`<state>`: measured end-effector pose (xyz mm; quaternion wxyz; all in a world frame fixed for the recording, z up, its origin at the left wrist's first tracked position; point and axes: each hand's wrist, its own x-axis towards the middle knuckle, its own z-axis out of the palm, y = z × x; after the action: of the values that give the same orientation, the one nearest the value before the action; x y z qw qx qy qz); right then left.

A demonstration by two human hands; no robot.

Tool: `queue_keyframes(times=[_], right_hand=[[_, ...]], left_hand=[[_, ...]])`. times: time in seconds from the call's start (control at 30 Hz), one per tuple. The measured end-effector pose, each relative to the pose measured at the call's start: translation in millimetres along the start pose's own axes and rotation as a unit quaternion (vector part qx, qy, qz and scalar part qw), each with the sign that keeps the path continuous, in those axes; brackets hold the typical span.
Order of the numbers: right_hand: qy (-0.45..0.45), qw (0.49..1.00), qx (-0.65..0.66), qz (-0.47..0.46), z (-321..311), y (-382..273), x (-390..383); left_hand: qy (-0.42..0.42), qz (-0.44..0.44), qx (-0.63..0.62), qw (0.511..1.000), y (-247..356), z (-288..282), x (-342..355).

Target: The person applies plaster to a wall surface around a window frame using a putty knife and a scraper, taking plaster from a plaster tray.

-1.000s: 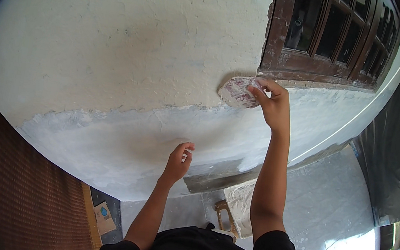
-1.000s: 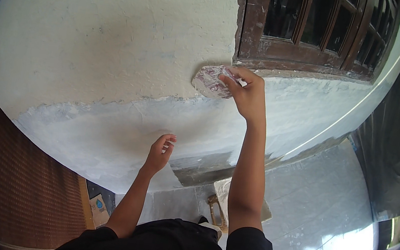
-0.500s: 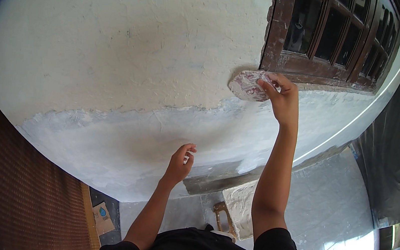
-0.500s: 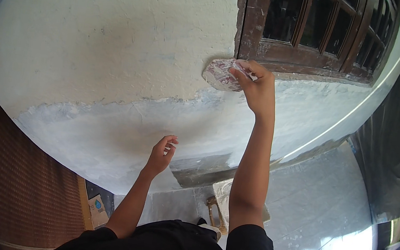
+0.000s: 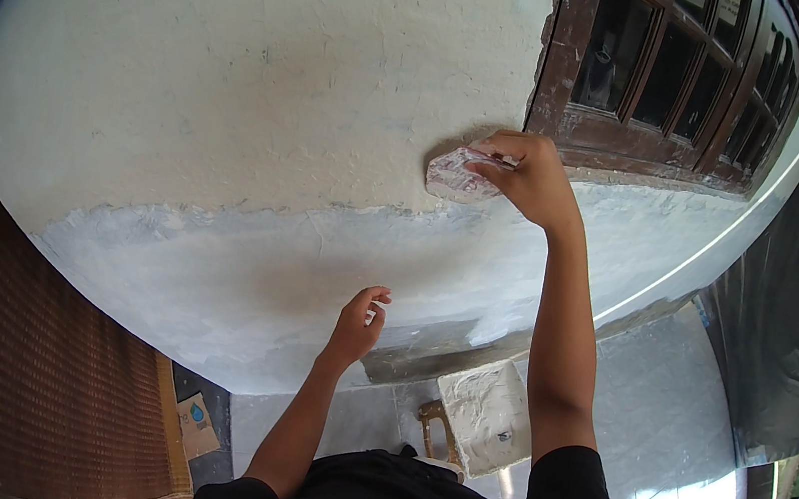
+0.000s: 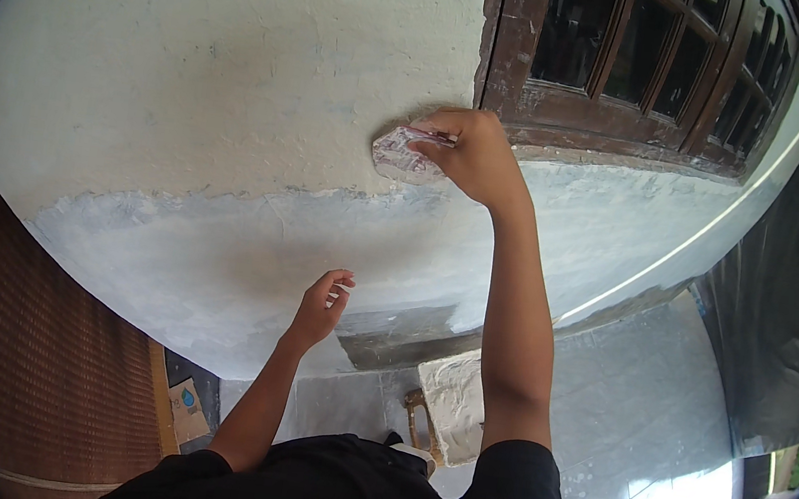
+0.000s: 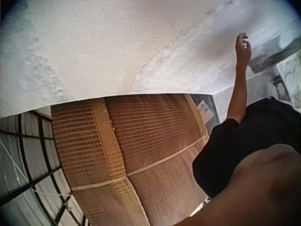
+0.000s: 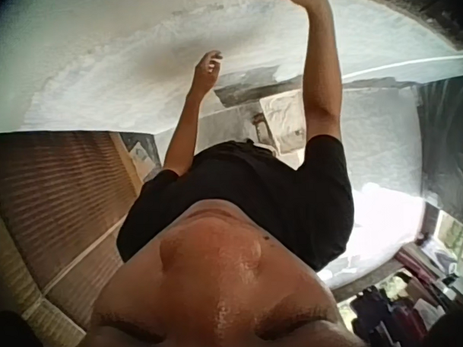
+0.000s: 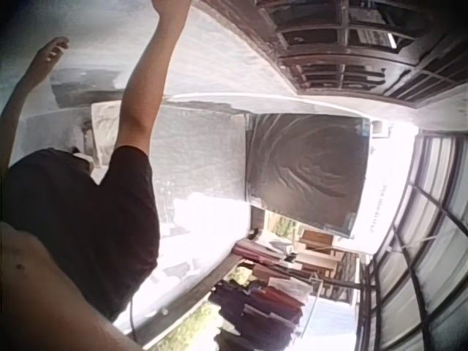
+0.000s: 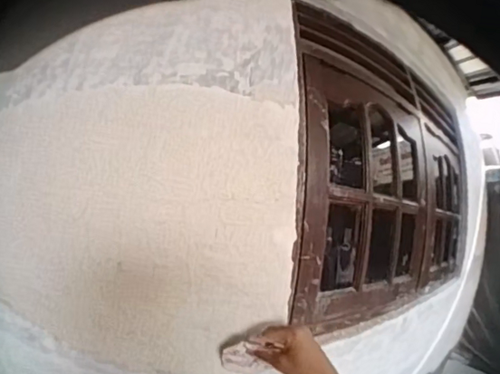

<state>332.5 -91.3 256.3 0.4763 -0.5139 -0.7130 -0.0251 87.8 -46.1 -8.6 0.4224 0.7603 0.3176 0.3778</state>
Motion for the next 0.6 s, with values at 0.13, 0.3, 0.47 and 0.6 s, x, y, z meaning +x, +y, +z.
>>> queue_keyframes(times=[0.13, 0.3, 0.47, 0.6], right_hand=[[0.05, 0.998, -0.026, 0.023, -10, -7, 3], [-0.012, 1.0, 0.016, -0.001, 7, -13, 0], [0.01, 0.998, -0.054, 0.028, 6, -7, 3], [0.022, 0.999, 0.013, 0.038, -9, -20, -1]], left_hand=[[0.001, -0.001, -0.012, 1.0, 1, 3, -2], [0.004, -0.004, -0.002, 1.0, -3, 2, -2], [-0.005, -0.001, -0.02, 1.0, 3, 7, -1], [-0.004, -0.012, -0.009, 1.0, -1, 3, -6]])
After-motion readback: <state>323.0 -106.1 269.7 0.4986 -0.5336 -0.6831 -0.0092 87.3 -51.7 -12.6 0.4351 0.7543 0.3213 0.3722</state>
